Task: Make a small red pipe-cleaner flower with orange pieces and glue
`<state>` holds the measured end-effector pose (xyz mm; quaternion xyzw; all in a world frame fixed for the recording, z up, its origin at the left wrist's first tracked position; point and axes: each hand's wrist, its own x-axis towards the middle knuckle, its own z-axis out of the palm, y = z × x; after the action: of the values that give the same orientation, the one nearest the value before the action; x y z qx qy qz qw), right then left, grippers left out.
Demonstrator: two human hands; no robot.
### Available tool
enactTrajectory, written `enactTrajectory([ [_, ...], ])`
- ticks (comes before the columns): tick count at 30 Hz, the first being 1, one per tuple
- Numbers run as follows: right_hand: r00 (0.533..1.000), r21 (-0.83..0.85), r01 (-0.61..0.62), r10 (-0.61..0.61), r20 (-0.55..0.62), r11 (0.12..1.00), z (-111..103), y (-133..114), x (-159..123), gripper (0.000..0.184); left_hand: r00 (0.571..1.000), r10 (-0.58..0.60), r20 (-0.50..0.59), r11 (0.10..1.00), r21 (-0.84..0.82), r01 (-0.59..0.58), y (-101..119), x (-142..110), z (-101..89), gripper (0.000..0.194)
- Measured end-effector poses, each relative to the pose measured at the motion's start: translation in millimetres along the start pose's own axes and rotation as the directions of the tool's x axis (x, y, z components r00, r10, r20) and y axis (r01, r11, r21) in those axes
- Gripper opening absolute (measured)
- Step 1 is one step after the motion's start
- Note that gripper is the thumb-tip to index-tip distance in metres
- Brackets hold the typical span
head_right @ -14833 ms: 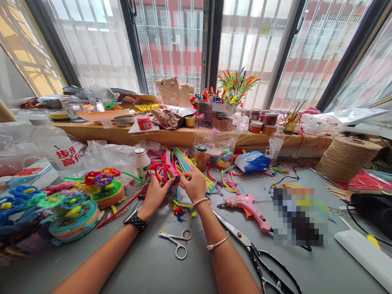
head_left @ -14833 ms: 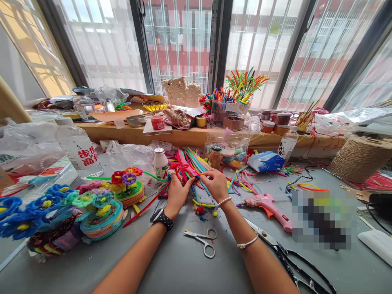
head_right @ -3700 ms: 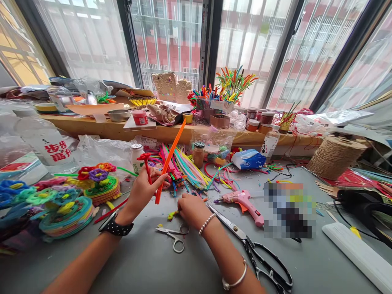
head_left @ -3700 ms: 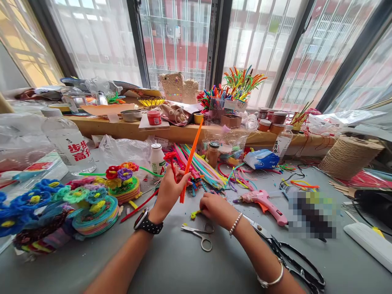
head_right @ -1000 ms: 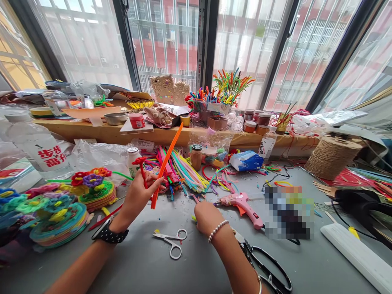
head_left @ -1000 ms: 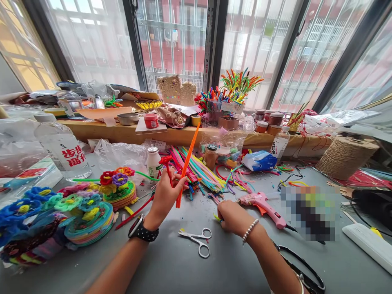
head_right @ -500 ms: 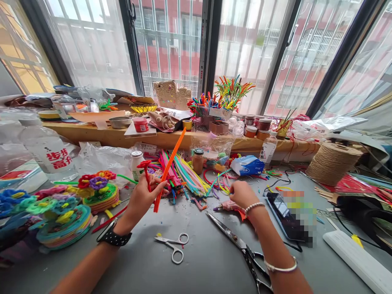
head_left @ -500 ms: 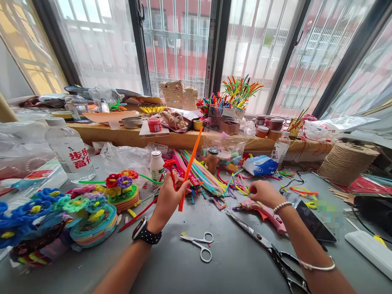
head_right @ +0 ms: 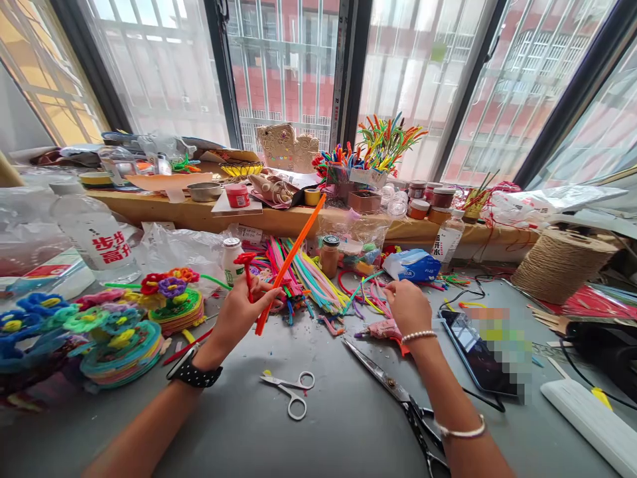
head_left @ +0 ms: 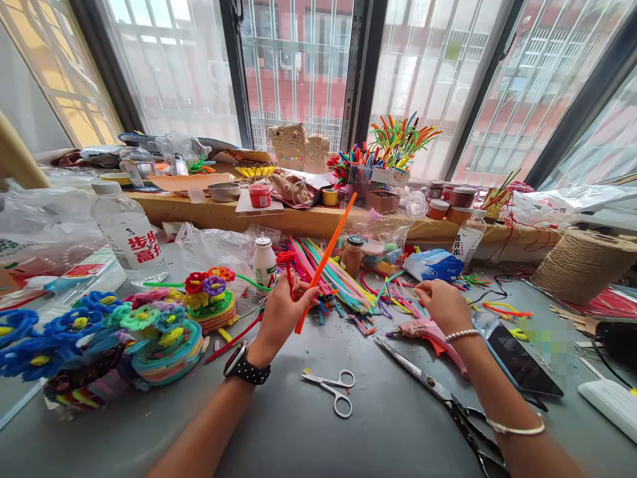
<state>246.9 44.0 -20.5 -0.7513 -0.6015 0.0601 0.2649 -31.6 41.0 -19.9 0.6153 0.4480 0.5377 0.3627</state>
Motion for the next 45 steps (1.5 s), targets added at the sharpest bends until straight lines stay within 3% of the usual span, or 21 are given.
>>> enactTrajectory([
  [4, 0.976, 0.405, 0.118, -0.181, 0.121, 0.907, 20.7, -48.6, -38.7, 0.033, 0.996, -0.018, 0.082, 1.000, -0.016, 0.019, -1.6, 0.1, -0.6, 0.033],
  [7, 0.945, 0.663, 0.064, -0.259, 0.201, 0.746, 42.9, -84.5, -50.4, 0.033, 0.984, -0.033, 0.173, 0.999, -0.021, 0.037, -3.7, 0.3, -0.1, 0.037],
  [10, 0.951, 0.813, -0.010, -0.245, 0.188, 0.582, 58.3, -104.1, -45.9, 0.036, 0.952, -0.053, 0.301, 0.997, -0.039, 0.068, -7.6, 0.3, 1.3, 0.039],
  [15, 0.988, 0.935, -0.087, -0.089, 0.125, 0.344, 58.1, -99.1, -28.1, 0.037, 0.895, -0.144, 0.422, 0.979, -0.069, 0.191, -11.5, 0.8, 2.2, 0.040],
  [22, 0.992, 0.990, -0.049, 0.120, 0.033, 0.135, 51.8, -80.6, -18.6, 0.033, 0.891, -0.186, 0.414, 0.979, -0.004, 0.206, -7.7, 1.5, 1.5, 0.040],
  [25, 0.983, 0.995, -0.015, 0.182, -0.003, 0.096, 50.3, -77.1, -17.5, 0.033, 0.924, -0.207, 0.321, 0.968, 0.204, 0.146, -6.2, 1.9, -1.1, 0.031],
  [27, 0.979, 0.996, -0.012, 0.205, -0.005, 0.085, 48.6, -74.4, -18.6, 0.033, 0.962, -0.198, 0.186, 0.904, 0.415, 0.106, -6.0, 2.9, -4.1, 0.025],
  [29, 0.977, 0.996, -0.027, 0.213, 0.009, 0.081, 47.0, -72.0, -21.3, 0.034, 0.974, -0.192, 0.122, 0.861, 0.496, 0.108, -6.7, 4.2, -7.1, 0.023],
  [34, 0.987, 0.990, -0.101, 0.133, 0.088, 0.097, 45.6, -74.1, -31.8, 0.035, 0.952, -0.264, 0.157, 0.802, 0.584, 0.126, -11.5, 3.2, -8.0, 0.026],
  [40, 0.969, 0.959, -0.219, -0.078, 0.235, 0.179, 42.3, -85.7, -43.4, 0.033, 0.938, -0.284, 0.197, 0.720, 0.690, 0.073, -9.3, -1.8, -5.9, 0.031],
  [43, 0.951, 0.947, -0.229, -0.158, 0.267, 0.224, 38.8, -92.0, -49.0, 0.032, 0.977, -0.189, 0.095, 0.652, 0.756, 0.052, -2.0, -1.6, -7.7, 0.031],
  [45, 0.941, 0.939, -0.226, -0.190, 0.279, 0.258, 37.7, -95.8, -52.3, 0.033, 1.000, -0.029, 0.010, 0.612, 0.791, 0.010, 3.4, -1.6, -7.5, 0.031],
])
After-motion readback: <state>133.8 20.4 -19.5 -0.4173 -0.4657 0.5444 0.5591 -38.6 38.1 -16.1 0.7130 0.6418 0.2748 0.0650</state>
